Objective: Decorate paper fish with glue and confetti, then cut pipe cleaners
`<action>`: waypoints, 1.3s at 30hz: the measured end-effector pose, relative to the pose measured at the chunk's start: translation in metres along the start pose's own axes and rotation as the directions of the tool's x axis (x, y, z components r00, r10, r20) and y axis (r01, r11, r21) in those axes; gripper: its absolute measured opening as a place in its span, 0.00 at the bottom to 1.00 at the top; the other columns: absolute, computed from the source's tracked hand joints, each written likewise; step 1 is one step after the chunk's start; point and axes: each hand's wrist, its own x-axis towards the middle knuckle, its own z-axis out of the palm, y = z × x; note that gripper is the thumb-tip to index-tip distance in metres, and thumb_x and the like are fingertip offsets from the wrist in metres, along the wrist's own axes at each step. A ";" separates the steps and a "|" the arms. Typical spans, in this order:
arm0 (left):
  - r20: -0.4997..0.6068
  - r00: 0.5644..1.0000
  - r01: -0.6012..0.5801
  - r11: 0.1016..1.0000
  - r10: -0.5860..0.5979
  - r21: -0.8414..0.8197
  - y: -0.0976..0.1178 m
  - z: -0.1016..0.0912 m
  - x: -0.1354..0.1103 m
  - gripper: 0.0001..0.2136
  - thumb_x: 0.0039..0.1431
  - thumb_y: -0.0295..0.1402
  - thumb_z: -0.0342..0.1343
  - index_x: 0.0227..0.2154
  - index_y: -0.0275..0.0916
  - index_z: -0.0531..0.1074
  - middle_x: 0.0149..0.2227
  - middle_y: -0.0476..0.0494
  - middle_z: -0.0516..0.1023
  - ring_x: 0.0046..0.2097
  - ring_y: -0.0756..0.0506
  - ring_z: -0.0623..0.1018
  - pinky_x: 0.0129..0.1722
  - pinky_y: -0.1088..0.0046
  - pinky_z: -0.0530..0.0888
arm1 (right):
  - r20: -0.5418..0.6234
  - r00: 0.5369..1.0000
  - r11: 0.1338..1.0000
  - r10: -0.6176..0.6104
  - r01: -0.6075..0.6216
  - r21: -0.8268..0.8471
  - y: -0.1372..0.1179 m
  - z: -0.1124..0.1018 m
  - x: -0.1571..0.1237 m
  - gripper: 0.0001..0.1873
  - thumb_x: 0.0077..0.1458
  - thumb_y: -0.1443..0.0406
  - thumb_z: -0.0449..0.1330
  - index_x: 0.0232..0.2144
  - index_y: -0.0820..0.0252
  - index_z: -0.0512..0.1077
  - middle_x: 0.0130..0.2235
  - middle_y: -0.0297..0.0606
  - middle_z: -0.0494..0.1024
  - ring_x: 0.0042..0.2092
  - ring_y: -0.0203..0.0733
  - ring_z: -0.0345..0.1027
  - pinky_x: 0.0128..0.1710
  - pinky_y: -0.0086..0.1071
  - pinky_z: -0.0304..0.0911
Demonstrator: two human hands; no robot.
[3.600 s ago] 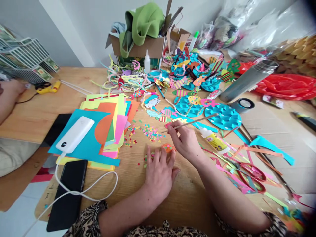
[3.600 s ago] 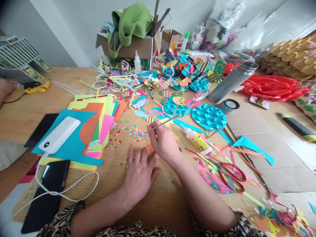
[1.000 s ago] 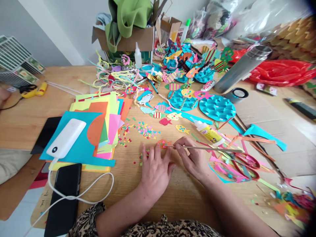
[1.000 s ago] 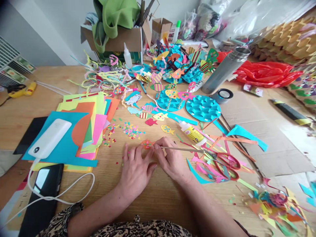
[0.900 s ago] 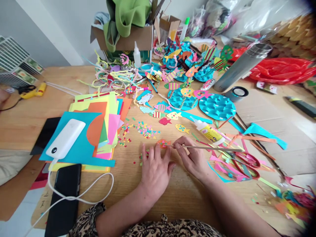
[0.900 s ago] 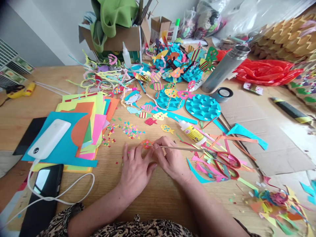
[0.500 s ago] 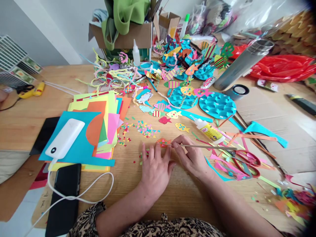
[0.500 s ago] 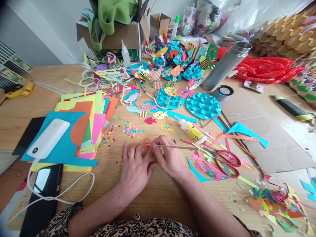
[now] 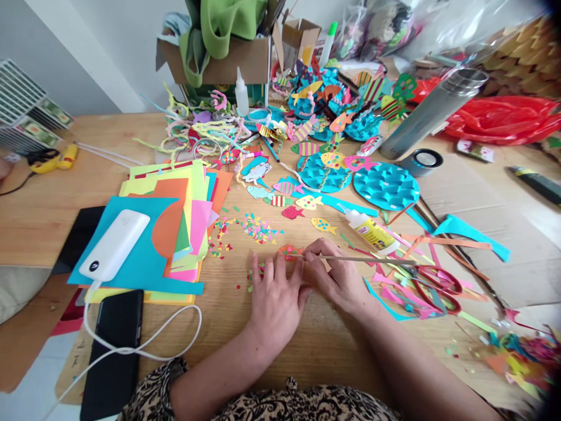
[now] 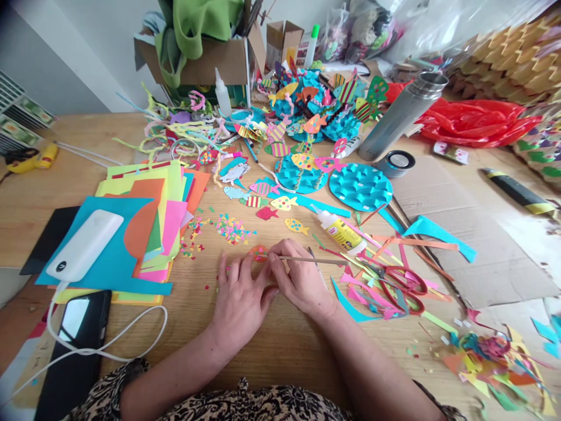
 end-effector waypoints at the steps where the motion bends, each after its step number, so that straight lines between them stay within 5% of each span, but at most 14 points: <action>1: 0.002 1.000 -0.001 1.000 0.001 0.003 0.000 0.000 0.000 0.25 0.62 0.47 0.51 0.60 0.46 0.63 0.55 0.36 0.67 0.54 0.36 0.67 0.62 0.41 0.54 | 0.002 1.000 1.000 -0.003 0.003 -0.002 0.000 0.000 0.000 0.08 0.65 0.65 0.49 0.32 0.56 0.64 0.30 0.36 0.70 0.32 0.39 0.63 0.33 0.35 0.59; 39: 0.003 1.000 -0.006 1.000 0.006 0.017 0.000 0.000 0.000 0.24 0.63 0.46 0.50 0.60 0.46 0.64 0.55 0.36 0.68 0.53 0.36 0.68 0.62 0.41 0.55 | 0.010 1.000 1.000 -0.017 0.017 -0.022 0.000 0.000 0.002 0.09 0.65 0.65 0.49 0.31 0.56 0.64 0.29 0.36 0.70 0.31 0.40 0.63 0.32 0.35 0.60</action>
